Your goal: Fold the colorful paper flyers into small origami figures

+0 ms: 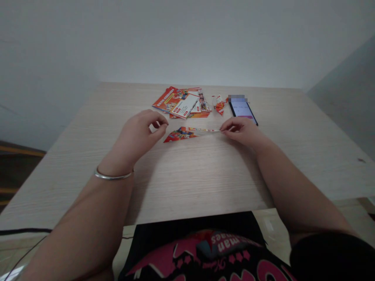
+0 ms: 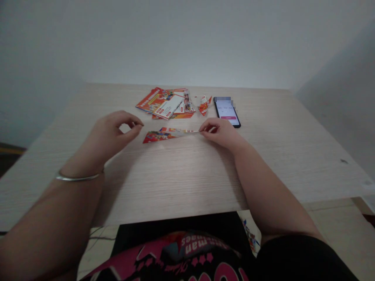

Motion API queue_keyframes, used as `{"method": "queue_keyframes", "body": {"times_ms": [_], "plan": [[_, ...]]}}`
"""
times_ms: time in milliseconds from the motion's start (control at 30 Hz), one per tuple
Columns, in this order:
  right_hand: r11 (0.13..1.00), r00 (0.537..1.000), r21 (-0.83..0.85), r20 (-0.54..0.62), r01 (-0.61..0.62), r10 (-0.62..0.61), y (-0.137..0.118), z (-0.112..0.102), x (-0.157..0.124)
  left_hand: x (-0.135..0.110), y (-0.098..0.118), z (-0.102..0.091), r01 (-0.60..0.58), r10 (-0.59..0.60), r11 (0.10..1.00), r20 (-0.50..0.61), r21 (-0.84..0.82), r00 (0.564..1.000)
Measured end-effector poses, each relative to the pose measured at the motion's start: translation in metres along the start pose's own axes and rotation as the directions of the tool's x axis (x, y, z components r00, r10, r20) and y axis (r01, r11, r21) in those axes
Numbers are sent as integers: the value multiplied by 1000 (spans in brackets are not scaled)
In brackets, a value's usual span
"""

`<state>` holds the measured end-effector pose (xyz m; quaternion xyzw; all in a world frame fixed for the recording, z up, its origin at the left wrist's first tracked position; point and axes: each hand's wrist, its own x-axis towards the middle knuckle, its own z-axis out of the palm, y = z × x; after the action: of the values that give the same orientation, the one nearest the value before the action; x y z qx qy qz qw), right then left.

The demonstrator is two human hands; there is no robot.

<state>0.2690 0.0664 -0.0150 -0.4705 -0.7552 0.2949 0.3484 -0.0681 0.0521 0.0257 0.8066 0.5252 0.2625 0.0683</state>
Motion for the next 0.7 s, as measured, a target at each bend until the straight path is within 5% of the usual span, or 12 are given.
{"method": "queue_keyframes", "body": {"times_ms": [133,233,333,500,700], "plan": [[961,993,-262,101,88,-64,-2,9,1,-2,9,20,-64,73,995,131,-74,989],[887,985,-428,88,174,-150,-4,15,3,-5,13,35,-242,260,966,296,-95,919],[849,980,-489,111,197,-164,-8,20,3,-10,16,42,-335,319,942,363,-22,875],[836,987,-529,127,147,-94,-24,29,-2,-13,21,42,-304,257,949,357,81,898],[751,973,-621,181,225,-142,-37,37,-4,-12,27,37,-241,164,954,361,180,918]]}}
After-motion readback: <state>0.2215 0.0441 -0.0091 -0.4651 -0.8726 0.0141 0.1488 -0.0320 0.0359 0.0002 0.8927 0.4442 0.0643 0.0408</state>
